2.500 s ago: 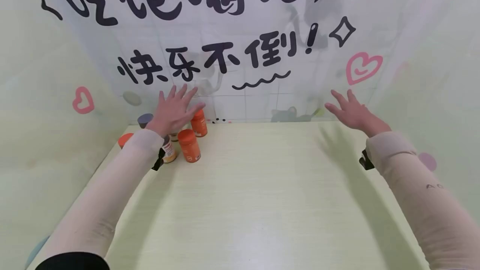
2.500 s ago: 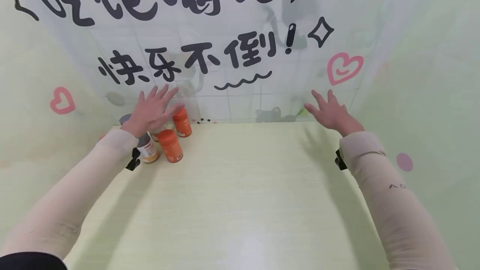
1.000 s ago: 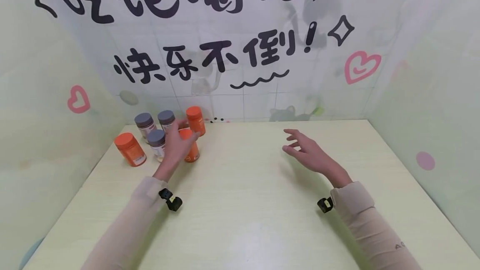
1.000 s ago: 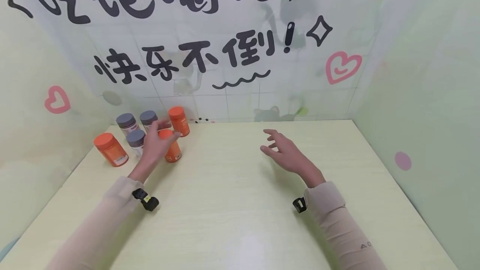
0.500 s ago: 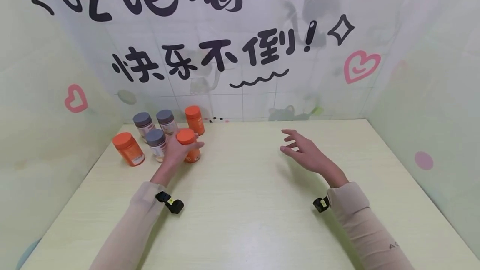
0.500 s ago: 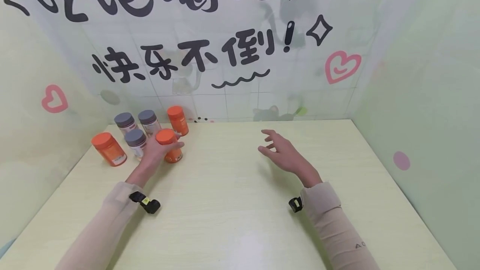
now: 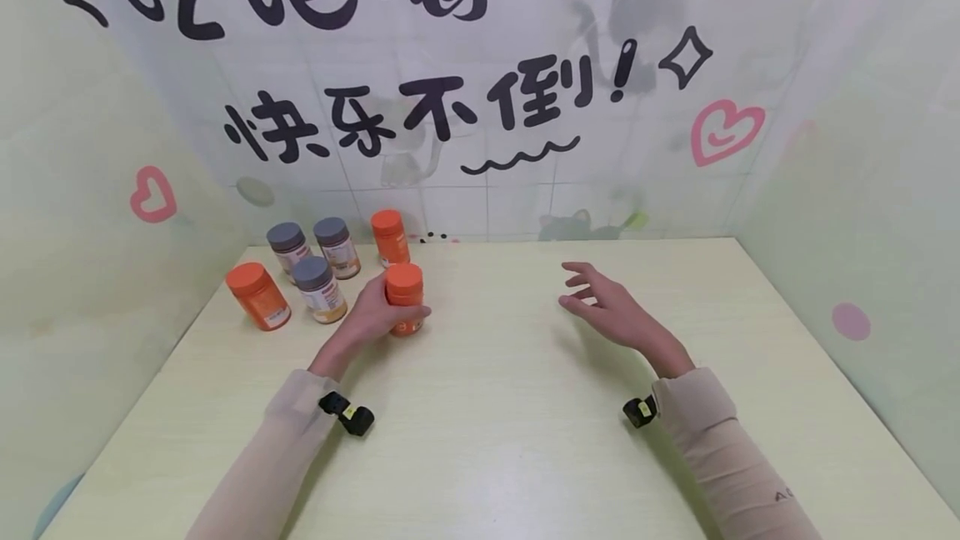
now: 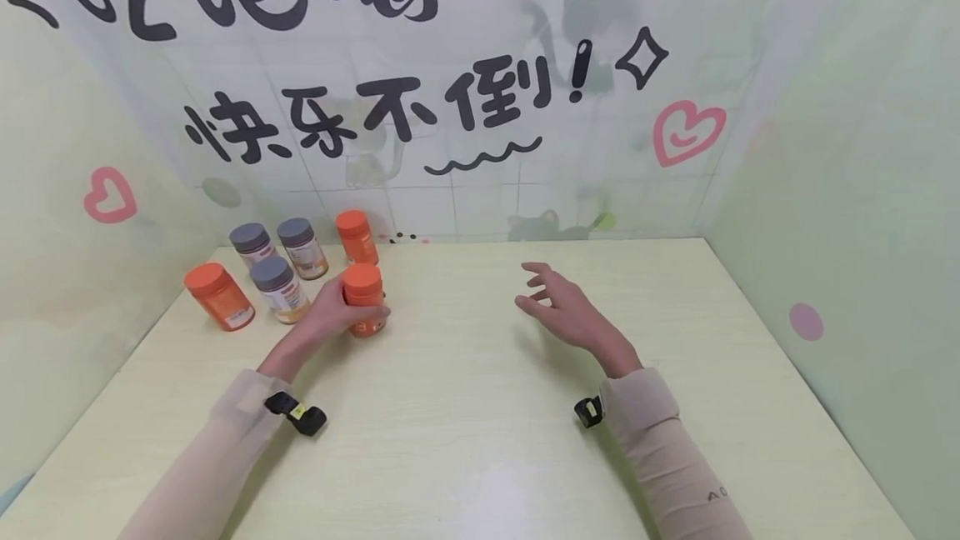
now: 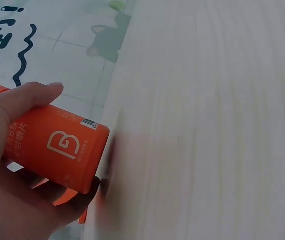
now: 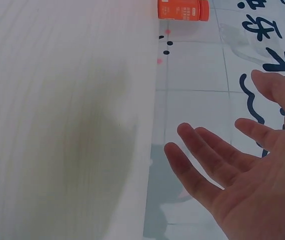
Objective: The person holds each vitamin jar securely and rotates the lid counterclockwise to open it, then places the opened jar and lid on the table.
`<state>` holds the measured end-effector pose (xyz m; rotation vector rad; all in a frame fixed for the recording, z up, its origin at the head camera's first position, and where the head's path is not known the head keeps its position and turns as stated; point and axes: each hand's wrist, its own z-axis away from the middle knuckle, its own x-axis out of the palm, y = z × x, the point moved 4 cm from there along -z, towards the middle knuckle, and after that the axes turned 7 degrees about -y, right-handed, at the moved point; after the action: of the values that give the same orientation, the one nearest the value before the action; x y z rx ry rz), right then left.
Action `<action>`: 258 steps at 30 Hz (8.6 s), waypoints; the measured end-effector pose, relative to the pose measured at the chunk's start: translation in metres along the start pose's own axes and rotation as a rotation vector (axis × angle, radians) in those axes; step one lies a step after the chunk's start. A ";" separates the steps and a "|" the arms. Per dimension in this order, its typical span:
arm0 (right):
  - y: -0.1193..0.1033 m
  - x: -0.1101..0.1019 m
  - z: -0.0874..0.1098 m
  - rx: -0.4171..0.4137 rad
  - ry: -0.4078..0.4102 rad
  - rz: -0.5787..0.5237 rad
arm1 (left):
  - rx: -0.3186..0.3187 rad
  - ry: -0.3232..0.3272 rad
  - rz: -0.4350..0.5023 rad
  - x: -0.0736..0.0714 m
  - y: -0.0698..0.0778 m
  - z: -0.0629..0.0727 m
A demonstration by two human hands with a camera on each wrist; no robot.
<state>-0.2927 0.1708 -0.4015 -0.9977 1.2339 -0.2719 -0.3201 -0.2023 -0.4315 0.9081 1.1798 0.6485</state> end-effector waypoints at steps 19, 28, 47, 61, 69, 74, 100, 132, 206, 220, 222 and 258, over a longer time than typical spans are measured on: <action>-0.021 0.016 -0.011 -0.047 -0.041 -0.032 | 0.107 -0.180 -0.025 0.063 0.047 -0.002; -0.029 0.022 -0.016 -0.049 -0.064 -0.032 | 0.109 -0.228 -0.020 0.082 0.055 -0.003; -0.042 0.038 -0.024 -0.050 -0.067 -0.034 | 0.186 -0.378 -0.038 0.113 0.066 0.005; -0.039 0.051 -0.027 -0.023 -0.028 0.072 | 0.246 -0.399 -0.090 0.120 0.066 0.006; -0.041 0.049 -0.025 -0.018 0.030 0.173 | 0.260 -0.381 -0.112 0.124 0.067 0.006; -0.042 0.047 -0.023 0.059 0.078 0.303 | 0.286 -0.373 -0.129 0.127 0.071 0.007; -0.043 0.056 -0.020 0.318 0.104 0.318 | 0.330 -0.362 -0.156 0.127 0.072 0.006; -0.036 0.055 -0.022 0.198 0.031 0.174 | 0.351 -0.392 -0.147 0.126 0.070 0.006; -0.048 0.042 -0.019 0.099 -0.213 0.074 | 0.245 -0.422 -0.094 0.124 0.067 0.008; -0.053 0.045 -0.019 0.082 -0.137 0.094 | 0.241 -0.427 -0.089 0.124 0.066 0.007; -0.053 0.046 -0.019 0.080 -0.118 0.105 | 0.240 -0.430 -0.093 0.124 0.067 0.008; -0.049 0.047 -0.019 0.092 -0.167 0.106 | 0.237 -0.424 -0.091 0.125 0.066 0.005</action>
<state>-0.2766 0.1021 -0.3956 -0.8550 1.1080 -0.1578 -0.2786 -0.0671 -0.4357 1.1201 0.9177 0.2258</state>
